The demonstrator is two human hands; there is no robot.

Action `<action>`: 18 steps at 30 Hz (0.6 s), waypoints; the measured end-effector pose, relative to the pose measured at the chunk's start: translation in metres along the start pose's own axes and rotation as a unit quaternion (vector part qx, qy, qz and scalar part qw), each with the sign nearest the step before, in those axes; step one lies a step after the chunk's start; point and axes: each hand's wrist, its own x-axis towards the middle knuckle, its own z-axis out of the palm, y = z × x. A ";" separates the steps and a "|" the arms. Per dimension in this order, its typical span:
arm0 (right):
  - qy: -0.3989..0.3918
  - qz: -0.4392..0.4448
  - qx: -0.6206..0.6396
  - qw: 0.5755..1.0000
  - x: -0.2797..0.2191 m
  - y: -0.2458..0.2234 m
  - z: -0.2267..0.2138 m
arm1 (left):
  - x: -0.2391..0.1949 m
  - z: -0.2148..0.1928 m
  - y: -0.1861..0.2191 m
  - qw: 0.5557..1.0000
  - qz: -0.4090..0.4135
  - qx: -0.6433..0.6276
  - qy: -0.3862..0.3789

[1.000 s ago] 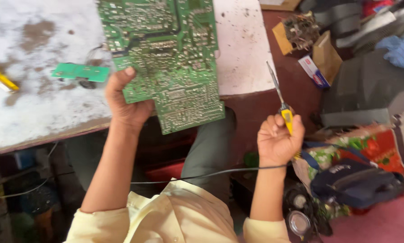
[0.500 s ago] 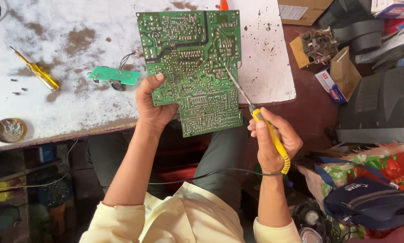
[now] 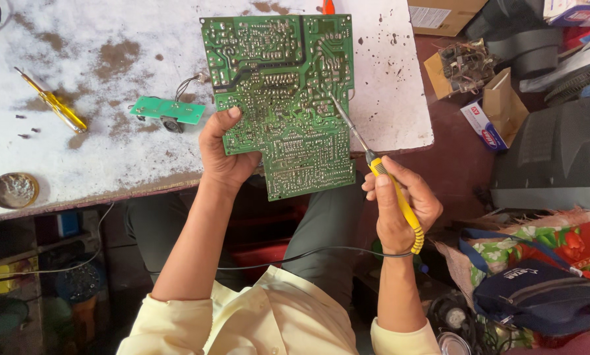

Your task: The person uses a soldering iron to work on the solder joints of a large green circuit board, then switches to a smaller green circuit board and continues soldering. The person holds the boards by hand while applying the soldering iron to various points on the back of the boards.

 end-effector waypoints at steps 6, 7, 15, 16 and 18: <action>0.002 0.041 0.118 0.992 0.006 0.010 -0.004 | 0.000 0.000 -0.001 1.000 0.001 0.002 0.001; 0.003 0.051 0.148 0.988 0.007 0.011 -0.005 | 0.000 -0.001 -0.001 1.000 0.001 0.002 0.003; 0.021 0.095 0.209 0.973 0.012 0.021 -0.009 | 0.001 -0.001 0.000 1.000 -0.008 0.001 0.009; 0.024 0.100 0.213 0.972 0.012 0.022 -0.009 | 0.001 -0.001 0.000 1.000 -0.011 0.002 0.011; 0.026 0.098 0.210 0.972 0.012 0.023 -0.008 | 0.000 0.000 0.000 1.000 -0.007 0.005 0.015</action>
